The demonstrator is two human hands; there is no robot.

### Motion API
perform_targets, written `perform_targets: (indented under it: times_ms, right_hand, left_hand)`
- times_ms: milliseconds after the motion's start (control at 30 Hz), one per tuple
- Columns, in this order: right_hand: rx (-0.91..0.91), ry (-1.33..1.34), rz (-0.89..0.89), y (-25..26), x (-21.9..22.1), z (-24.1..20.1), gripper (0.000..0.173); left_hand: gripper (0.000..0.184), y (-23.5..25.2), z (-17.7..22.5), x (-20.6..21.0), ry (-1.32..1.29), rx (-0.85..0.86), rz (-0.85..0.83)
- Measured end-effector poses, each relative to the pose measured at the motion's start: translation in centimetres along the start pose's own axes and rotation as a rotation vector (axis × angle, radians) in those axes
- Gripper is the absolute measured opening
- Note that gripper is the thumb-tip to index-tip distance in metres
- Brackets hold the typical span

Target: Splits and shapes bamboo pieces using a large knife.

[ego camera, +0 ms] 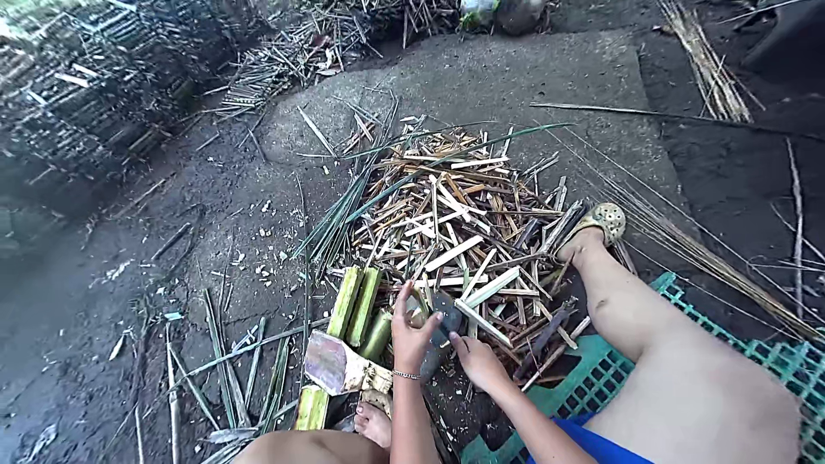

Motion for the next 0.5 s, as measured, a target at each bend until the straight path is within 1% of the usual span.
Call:
perform_targets:
  times_ms: [67, 100, 167, 200, 233, 300, 367, 433, 500]
  right_hand:
    - [0.029, -0.035, -0.002, -1.7, -0.1, 0.4, 0.066]
    - [0.046, -0.049, -0.009, -2.3, 0.1, 0.8, 0.066]
    - [0.082, -0.051, -0.032, -2.7, 0.9, 2.1, 0.067]
    - [0.096, -0.038, -0.036, -2.6, 1.4, 2.6, 0.067]
    - [0.103, -0.031, -0.035, -2.4, 1.5, 2.8, 0.067]
    - [0.108, -0.039, -0.051, -1.6, 1.4, 2.7, 0.07]
    - [0.125, -0.065, -0.091, -1.2, 1.6, 2.5, 0.072]
    - [0.131, -0.093, -0.105, -0.3, 1.5, 2.1, 0.073]
    - [0.11, -0.071, -0.111, 0.2, 1.9, 2.0, 0.073]
  left_hand:
    - [0.084, -0.3, 0.0, -0.3, -0.016, -0.001, 0.039]
    - [0.074, -0.2, -0.4, -0.1, 0.029, -0.015, 0.023]
    - [0.038, 0.1, -2.0, 0.9, 0.156, -0.086, -0.046]
    - [0.024, 0.1, -2.6, 1.4, 0.163, -0.112, -0.084]
    - [0.017, 0.2, -2.7, 1.9, 0.139, -0.124, -0.099]
    - [0.014, 0.5, -2.6, 2.0, 0.13, -0.141, -0.081]
    - [0.014, 0.2, -2.7, 2.5, 0.186, -0.141, -0.125]
    - [0.015, 0.0, -2.6, 3.6, 0.29, -0.105, -0.173]
    - [0.017, -0.4, -1.8, 3.9, 0.34, -0.067, -0.168]
Point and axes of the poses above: each hand's wrist, its own y-axis towards the middle knuckle, its own x-axis out of the palm, z = x × y, the point moved 10 cm from there along y, towards the middle knuckle, and after that the axes turned 11 degrees about -x, right-handed, at the moved point
